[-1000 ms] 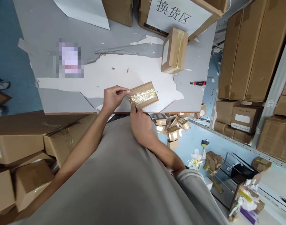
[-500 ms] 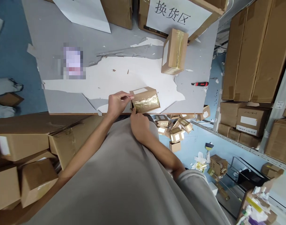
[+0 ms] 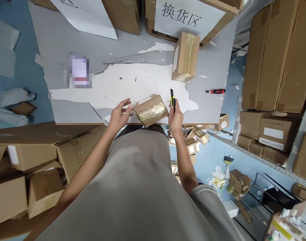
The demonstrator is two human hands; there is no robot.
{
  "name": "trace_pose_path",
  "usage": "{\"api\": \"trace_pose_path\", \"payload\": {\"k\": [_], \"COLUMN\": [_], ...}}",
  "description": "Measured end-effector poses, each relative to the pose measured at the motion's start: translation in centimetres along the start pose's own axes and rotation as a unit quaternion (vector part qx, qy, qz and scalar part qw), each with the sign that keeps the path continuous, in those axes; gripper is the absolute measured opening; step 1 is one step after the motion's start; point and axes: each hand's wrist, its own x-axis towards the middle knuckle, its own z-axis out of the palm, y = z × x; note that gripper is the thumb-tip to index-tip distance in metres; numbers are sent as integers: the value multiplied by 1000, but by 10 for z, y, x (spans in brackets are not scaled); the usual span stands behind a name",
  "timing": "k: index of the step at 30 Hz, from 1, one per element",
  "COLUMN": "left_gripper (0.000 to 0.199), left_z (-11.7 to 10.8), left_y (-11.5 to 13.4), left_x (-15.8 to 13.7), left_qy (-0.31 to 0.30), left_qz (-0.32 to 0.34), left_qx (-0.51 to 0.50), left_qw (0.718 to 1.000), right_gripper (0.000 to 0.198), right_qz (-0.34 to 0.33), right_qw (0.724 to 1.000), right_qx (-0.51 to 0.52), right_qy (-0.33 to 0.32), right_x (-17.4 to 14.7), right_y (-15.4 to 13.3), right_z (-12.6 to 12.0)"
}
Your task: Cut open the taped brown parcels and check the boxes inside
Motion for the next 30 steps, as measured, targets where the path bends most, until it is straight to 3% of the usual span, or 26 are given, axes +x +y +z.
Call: {"api": "trace_pose_path", "payload": {"k": [5, 11, 16, 25, 30], "left_gripper": [75, 78, 82, 57, 54], "left_z": [6, 13, 23, 47, 47], "left_y": [13, 11, 6, 11, 5], "left_x": [5, 24, 19, 8, 6], "left_qy": [-18, 67, 126, 105, 105], "left_qz": [5, 78, 105, 170, 192], "left_qx": [2, 85, 138, 106, 108], "left_qw": [1000, 991, 977, 974, 970], "right_gripper": [64, 66, 59, 63, 65], "right_qz": [94, 87, 57, -45, -69], "right_qw": [980, 960, 948, 988, 992], "right_qx": [174, 260, 302, 126, 36], "right_qy": [-8, -54, -76, -79, -98], "right_x": [-3, -16, -7, -21, -32], "right_y": [7, -3, 1, 12, 6], "right_z": [30, 54, 65, 15, 8]}}
